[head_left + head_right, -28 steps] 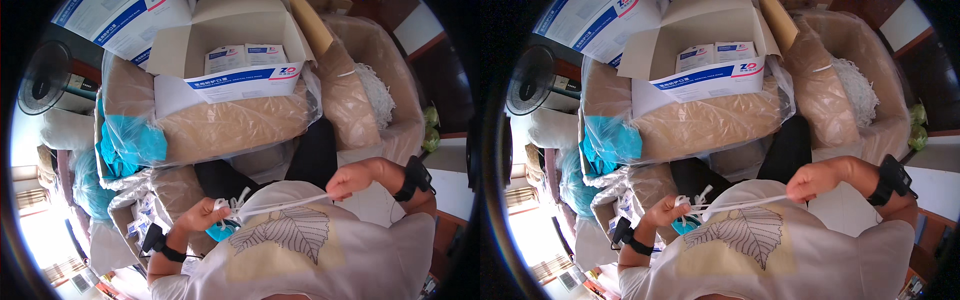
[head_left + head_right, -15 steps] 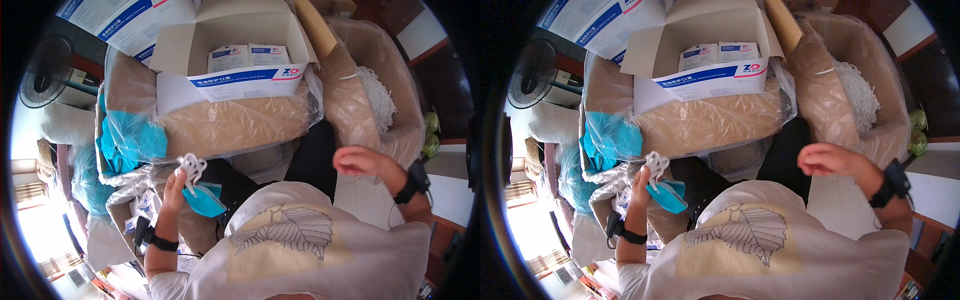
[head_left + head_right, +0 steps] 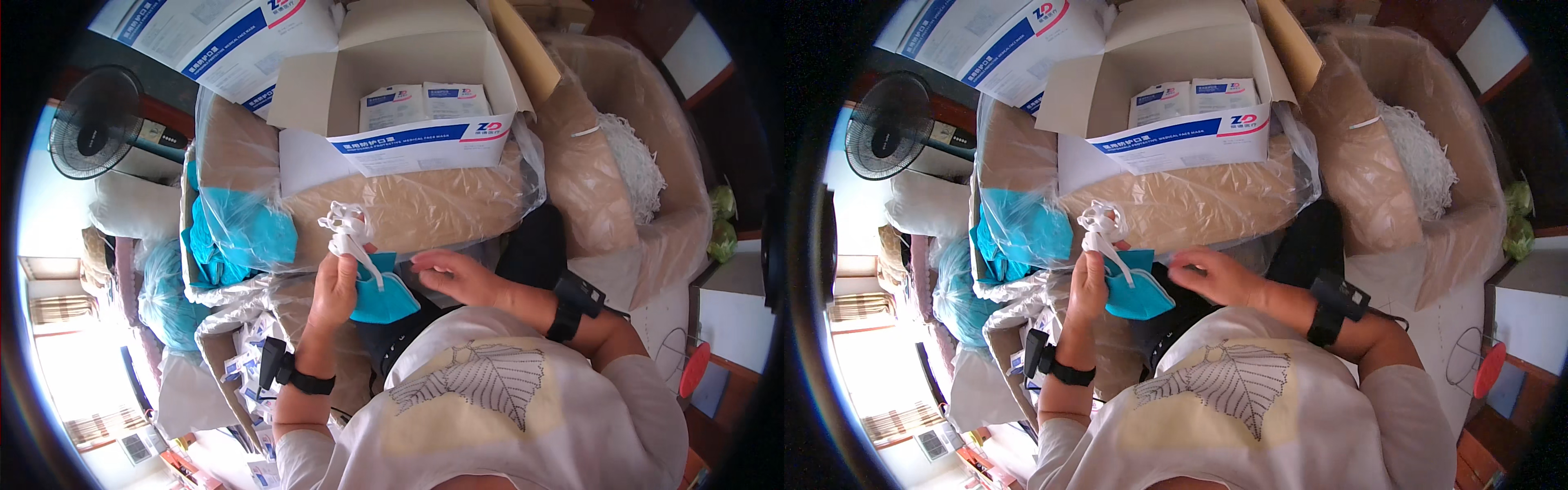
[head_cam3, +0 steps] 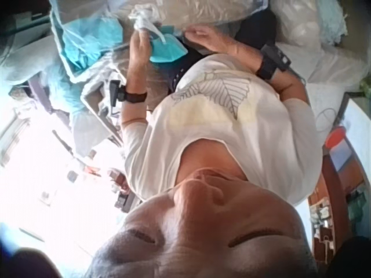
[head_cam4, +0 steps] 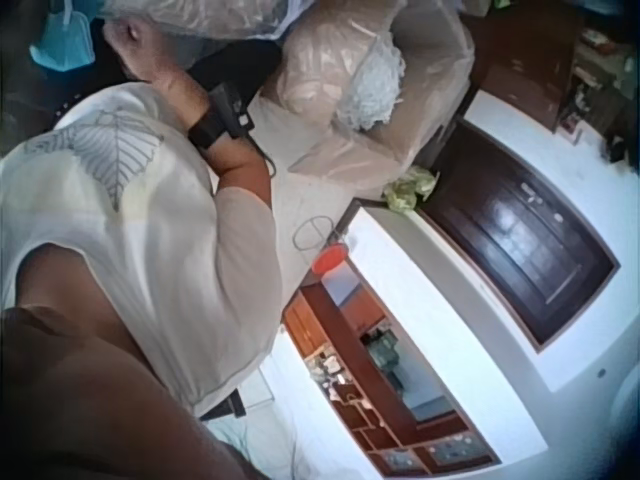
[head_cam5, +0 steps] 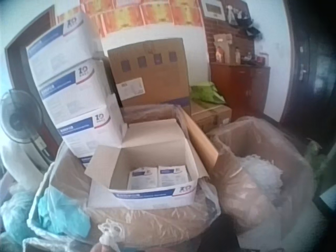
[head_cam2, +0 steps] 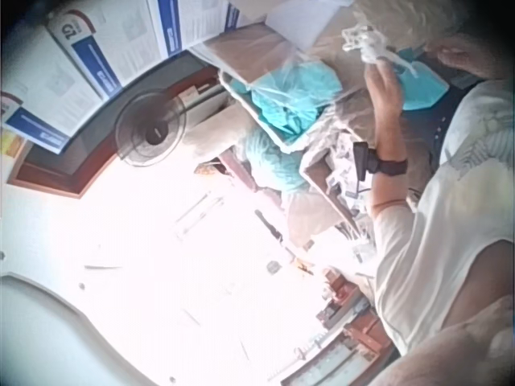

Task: Packing individual face masks from larger boxes into individual bags or small retail boxes.

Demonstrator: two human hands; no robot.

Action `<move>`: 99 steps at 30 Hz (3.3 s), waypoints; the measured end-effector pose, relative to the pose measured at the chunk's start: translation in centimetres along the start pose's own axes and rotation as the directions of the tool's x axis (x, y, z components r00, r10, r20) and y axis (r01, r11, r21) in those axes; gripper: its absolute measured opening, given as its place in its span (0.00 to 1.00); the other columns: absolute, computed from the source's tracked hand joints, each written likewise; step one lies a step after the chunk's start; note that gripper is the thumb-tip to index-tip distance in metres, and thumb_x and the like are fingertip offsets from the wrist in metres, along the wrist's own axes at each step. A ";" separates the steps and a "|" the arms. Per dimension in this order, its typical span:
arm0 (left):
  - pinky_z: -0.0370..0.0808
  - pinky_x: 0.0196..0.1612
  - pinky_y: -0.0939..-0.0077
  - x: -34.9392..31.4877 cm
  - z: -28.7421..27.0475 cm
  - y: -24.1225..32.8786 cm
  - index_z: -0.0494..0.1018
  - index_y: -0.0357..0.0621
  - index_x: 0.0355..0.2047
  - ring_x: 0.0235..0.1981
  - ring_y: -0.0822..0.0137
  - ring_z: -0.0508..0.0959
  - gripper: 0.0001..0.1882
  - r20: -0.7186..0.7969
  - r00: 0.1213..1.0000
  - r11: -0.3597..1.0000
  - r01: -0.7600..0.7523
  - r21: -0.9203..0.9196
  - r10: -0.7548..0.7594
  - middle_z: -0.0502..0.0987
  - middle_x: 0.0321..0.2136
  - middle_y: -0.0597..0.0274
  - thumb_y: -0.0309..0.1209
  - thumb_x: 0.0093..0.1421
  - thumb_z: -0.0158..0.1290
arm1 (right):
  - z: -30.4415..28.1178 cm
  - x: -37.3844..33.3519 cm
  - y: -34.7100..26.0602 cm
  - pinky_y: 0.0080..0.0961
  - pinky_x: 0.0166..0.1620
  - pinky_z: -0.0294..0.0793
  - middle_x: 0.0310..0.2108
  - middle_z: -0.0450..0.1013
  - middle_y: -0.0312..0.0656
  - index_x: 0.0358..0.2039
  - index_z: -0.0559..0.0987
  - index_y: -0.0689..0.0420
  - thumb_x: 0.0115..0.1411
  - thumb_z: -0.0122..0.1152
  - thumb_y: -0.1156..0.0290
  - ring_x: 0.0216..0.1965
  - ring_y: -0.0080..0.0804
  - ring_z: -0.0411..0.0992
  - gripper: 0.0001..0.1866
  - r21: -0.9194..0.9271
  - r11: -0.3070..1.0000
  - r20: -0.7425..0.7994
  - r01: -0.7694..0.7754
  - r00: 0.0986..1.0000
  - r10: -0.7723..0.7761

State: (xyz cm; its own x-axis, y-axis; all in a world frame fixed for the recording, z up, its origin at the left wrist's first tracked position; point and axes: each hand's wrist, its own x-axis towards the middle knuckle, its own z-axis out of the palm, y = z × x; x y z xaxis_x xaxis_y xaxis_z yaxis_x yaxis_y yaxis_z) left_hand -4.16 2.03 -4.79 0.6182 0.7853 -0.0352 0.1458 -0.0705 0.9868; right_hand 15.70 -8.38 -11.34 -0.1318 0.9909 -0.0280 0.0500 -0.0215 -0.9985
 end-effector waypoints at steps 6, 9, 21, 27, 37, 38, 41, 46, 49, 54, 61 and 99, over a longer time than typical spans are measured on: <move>0.68 0.39 0.71 1.5 1.2 3.8 0.68 0.35 0.41 0.35 0.58 0.72 0.22 0.167 0.961 0.923 -0.261 0.282 0.221 0.71 0.34 0.51 0.43 0.62 0.39 | 0.1 2.3 -6.4 0.29 0.46 0.64 0.38 0.67 0.45 0.34 0.72 0.61 0.47 0.63 0.59 0.42 0.42 0.65 0.20 -0.206 0.924 -0.077 0.321 0.936 -0.343; 0.68 0.37 0.71 1.9 0.8 4.3 0.70 0.34 0.37 0.34 0.58 0.72 0.22 0.221 0.947 0.915 -0.289 0.280 0.232 0.71 0.32 0.51 0.43 0.62 0.38 | 0.3 2.4 -6.4 0.27 0.44 0.65 0.37 0.66 0.43 0.34 0.71 0.61 0.47 0.64 0.59 0.40 0.37 0.66 0.20 -0.158 0.934 -0.026 0.320 0.944 -0.328; 0.70 0.32 0.70 2.9 0.8 5.0 0.72 0.35 0.29 0.31 0.54 0.74 0.20 0.074 0.970 0.838 -0.239 0.491 0.234 0.73 0.34 0.51 0.43 0.59 0.43 | 2.9 1.2 -6.5 0.17 0.37 0.66 0.31 0.66 0.33 0.45 0.65 0.62 0.52 0.60 0.58 0.32 0.18 0.64 0.26 0.540 0.838 0.158 -0.079 0.987 -0.009; 0.71 0.26 0.65 3.6 2.4 4.8 0.68 0.39 0.30 0.30 0.51 0.74 0.16 -0.189 0.904 0.613 -0.095 0.785 0.383 0.71 0.36 0.54 0.42 0.55 0.50 | 4.4 1.5 -6.5 0.22 0.31 0.66 0.28 0.68 0.40 0.45 0.64 0.63 0.57 0.54 0.60 0.27 0.24 0.65 0.22 0.305 0.951 -0.119 0.044 0.993 -0.008; 0.69 0.29 0.70 3.8 4.8 4.1 0.68 0.42 0.32 0.29 0.56 0.72 0.10 -0.249 0.901 0.699 -0.078 0.710 0.354 0.69 0.34 0.56 0.36 0.57 0.47 | 2.8 2.2 -6.2 0.21 0.35 0.67 0.29 0.70 0.44 0.42 0.69 0.65 0.58 0.53 0.64 0.30 0.23 0.66 0.17 0.259 0.965 -0.294 0.045 0.955 0.034; 0.69 0.31 0.71 3.9 4.8 4.0 0.68 0.40 0.32 0.31 0.57 0.71 0.10 -0.259 0.900 0.735 -0.094 0.672 0.351 0.70 0.34 0.55 0.35 0.57 0.46 | 3.1 2.4 -5.3 0.20 0.36 0.66 0.29 0.71 0.42 0.40 0.71 0.64 0.58 0.52 0.65 0.32 0.20 0.65 0.15 0.267 0.963 -0.341 0.049 0.939 0.046; 0.69 0.36 0.71 4.1 4.7 3.3 0.69 0.39 0.35 0.34 0.57 0.71 0.10 -0.325 0.889 0.863 -0.137 0.487 0.324 0.69 0.38 0.52 0.32 0.59 0.43 | 2.6 2.5 -5.7 0.19 0.36 0.65 0.29 0.70 0.40 0.40 0.70 0.63 0.59 0.51 0.66 0.31 0.20 0.64 0.14 0.325 0.934 -0.410 0.147 0.912 -0.001; 0.71 0.38 0.69 3.2 5.2 3.7 0.69 0.41 0.42 0.35 0.52 0.73 0.13 -0.113 0.868 0.695 -0.302 0.652 0.483 0.69 0.42 0.49 0.33 0.60 0.43 | 1.6 2.5 -5.0 0.18 0.34 0.64 0.28 0.69 0.37 0.36 0.70 0.62 0.60 0.49 0.67 0.30 0.18 0.62 0.10 0.233 0.961 -0.414 0.149 0.909 -0.041; 0.71 0.39 0.70 2.5 4.9 2.7 0.70 0.42 0.42 0.37 0.53 0.74 0.14 -0.056 0.984 0.886 -0.129 0.445 0.172 0.71 0.41 0.49 0.34 0.60 0.44 | 1.4 2.4 -5.3 0.17 0.34 0.64 0.28 0.68 0.36 0.36 0.70 0.61 0.60 0.48 0.68 0.30 0.17 0.62 0.09 0.240 0.964 -0.379 0.115 0.925 -0.016; 0.70 0.32 0.68 1.6 4.7 1.1 0.70 0.43 0.36 0.30 0.52 0.75 0.12 -0.088 0.996 0.921 0.061 0.384 -0.029 0.74 0.25 0.51 0.37 0.60 0.43 | 0.9 2.4 -5.1 0.14 0.39 0.64 0.35 0.69 0.34 0.36 0.70 0.59 0.62 0.44 0.66 0.35 0.15 0.64 0.10 0.290 0.950 -0.351 0.115 0.936 -0.006; 0.70 0.28 0.66 1.0 4.1 2.2 0.70 0.42 0.30 0.27 0.52 0.75 0.11 -0.109 0.985 0.854 -0.058 0.517 0.133 0.73 0.22 0.50 0.37 0.59 0.45 | -0.7 3.2 -7.0 0.18 0.45 0.63 0.39 0.68 0.37 0.38 0.69 0.60 0.64 0.37 0.60 0.39 0.20 0.64 0.17 0.490 0.872 -0.129 0.013 0.990 0.058; 0.68 0.21 0.65 5.5 -0.5 3.4 0.68 0.40 0.19 0.18 0.52 0.71 0.14 0.290 0.827 0.628 -0.557 0.543 0.482 0.68 0.16 0.55 0.37 0.55 0.46 | 0.9 -0.5 -15.1 0.35 0.25 0.61 0.14 0.61 0.45 0.13 0.63 0.60 0.59 0.45 0.68 0.20 0.45 0.63 0.18 -0.068 0.807 0.367 0.586 0.767 -0.526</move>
State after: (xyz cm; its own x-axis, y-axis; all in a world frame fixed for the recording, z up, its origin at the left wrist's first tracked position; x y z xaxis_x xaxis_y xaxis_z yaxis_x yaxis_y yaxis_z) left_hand -0.62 6.44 -1.55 0.8054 0.4368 0.4007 0.1669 -0.8158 0.5538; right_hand 14.10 -8.72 3.67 -0.4907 0.7227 0.4867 0.0303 0.5724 -0.8194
